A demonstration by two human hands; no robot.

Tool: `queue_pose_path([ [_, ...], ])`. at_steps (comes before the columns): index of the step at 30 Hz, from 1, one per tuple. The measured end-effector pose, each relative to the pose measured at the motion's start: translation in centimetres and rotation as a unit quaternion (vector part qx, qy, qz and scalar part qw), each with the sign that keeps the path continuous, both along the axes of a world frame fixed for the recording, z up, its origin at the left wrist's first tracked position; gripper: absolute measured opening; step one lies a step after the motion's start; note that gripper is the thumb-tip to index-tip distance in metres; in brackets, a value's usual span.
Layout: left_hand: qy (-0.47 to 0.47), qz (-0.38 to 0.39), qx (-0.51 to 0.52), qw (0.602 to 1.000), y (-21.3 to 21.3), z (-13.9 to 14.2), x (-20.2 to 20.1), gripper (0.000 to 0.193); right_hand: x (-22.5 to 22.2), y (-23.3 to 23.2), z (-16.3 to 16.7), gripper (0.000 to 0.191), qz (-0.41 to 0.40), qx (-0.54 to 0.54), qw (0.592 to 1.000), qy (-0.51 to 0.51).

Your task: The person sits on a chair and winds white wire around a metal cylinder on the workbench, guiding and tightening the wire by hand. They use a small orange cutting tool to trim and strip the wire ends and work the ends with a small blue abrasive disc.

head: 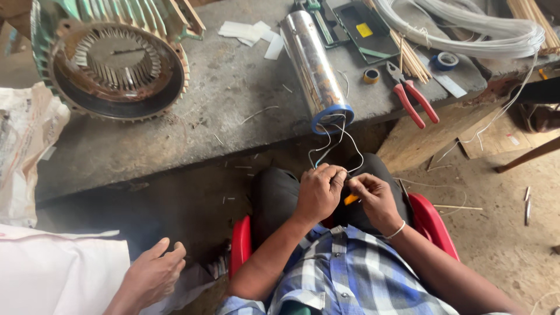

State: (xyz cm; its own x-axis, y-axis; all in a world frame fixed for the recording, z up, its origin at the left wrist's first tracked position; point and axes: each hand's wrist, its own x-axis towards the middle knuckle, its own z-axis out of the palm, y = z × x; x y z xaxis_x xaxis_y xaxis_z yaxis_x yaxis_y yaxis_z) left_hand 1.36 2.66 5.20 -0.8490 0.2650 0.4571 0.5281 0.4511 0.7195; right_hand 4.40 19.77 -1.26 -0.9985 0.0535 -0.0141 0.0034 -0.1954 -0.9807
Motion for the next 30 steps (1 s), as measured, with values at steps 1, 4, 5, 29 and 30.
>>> queue_pose_path([
  [1, 0.020, 0.010, -0.009, 1.000, 0.0, -0.1, -0.1, 0.018, 0.3, 0.1, -0.2, 0.027, -0.008, 0.015, 1.000, 0.002],
  [4, 0.053, 0.006, 0.026, 0.998, -0.3, -0.2, -0.5, 0.015, 0.8, 1.1, -0.8, 0.026, -0.019, 0.010, 1.000, 0.015],
  [5, 0.058, 0.002, 0.051, 0.997, -0.3, -0.2, -0.6, 0.014, 0.8, 1.6, -0.4, 0.026, -0.014, -0.021, 1.000, 0.016],
  [29, -0.080, -0.030, 0.027, 0.996, -0.1, -0.2, -0.6, 0.018, -0.5, 4.3, 2.7, 0.041, 0.046, -0.048, 0.995, 0.072],
  [30, -0.095, -0.029, 0.027, 0.995, -0.1, -0.3, -0.6, 0.019, -0.6, 4.2, 2.2, 0.042, -0.013, 0.010, 0.996, 0.082],
])
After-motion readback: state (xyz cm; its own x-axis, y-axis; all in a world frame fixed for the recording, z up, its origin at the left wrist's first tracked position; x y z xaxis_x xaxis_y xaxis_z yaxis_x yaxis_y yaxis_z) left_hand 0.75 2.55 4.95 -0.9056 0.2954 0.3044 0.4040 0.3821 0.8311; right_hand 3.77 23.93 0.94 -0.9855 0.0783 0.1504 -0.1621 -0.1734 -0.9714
